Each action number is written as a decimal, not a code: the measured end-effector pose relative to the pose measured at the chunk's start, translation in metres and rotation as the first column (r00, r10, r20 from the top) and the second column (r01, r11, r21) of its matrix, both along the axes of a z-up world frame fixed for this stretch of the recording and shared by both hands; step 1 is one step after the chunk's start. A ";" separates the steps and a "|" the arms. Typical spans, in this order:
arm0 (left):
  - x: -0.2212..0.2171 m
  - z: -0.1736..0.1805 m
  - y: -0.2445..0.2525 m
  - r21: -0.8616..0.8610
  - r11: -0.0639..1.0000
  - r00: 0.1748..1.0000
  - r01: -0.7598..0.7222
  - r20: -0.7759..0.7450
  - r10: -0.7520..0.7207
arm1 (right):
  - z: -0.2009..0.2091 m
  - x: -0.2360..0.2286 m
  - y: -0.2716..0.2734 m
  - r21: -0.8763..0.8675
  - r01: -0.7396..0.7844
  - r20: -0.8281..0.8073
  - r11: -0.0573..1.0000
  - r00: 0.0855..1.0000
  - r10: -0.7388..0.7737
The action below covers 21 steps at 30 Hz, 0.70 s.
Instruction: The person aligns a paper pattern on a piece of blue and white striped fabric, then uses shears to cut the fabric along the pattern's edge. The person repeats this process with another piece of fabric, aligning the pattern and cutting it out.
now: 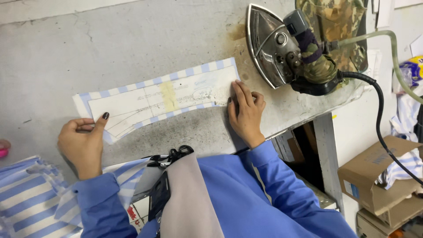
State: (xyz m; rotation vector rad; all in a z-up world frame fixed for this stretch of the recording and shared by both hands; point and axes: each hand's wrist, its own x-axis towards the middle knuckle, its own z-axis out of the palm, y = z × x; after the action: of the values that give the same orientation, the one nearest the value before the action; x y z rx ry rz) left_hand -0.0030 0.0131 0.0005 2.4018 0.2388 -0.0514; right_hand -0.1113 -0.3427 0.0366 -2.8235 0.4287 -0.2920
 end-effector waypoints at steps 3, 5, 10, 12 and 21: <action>0.000 0.005 -0.001 -0.021 1.000 0.999 -0.011 -0.039 0.010 | -0.002 0.010 -0.005 -0.024 -0.009 -0.035 1.000 0.999 0.008; 0.001 0.008 -0.001 0.014 1.000 0.998 -0.014 -0.068 0.015 | -0.005 0.018 -0.009 -0.031 -0.009 -0.132 0.999 0.991 0.005; 0.002 0.009 0.000 0.065 0.998 0.996 -0.003 -0.088 0.009 | -0.009 0.017 -0.021 0.144 -0.008 -0.118 0.990 0.993 0.025; 0.001 0.013 -0.002 0.073 0.997 0.996 0.012 -0.085 -0.006 | -0.006 0.010 -0.022 0.215 0.014 -0.143 0.977 0.990 0.018; 0.000 0.026 -0.009 -0.008 0.999 0.996 0.048 -0.069 -0.049 | -0.014 -0.017 -0.016 0.197 0.016 0.083 0.980 0.996 -0.033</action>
State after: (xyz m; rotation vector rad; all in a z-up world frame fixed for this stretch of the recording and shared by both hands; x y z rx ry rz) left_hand -0.0026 0.0039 0.0269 2.4022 0.2123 -0.1576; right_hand -0.1280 -0.3589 0.0228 -2.6041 0.4481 -0.3543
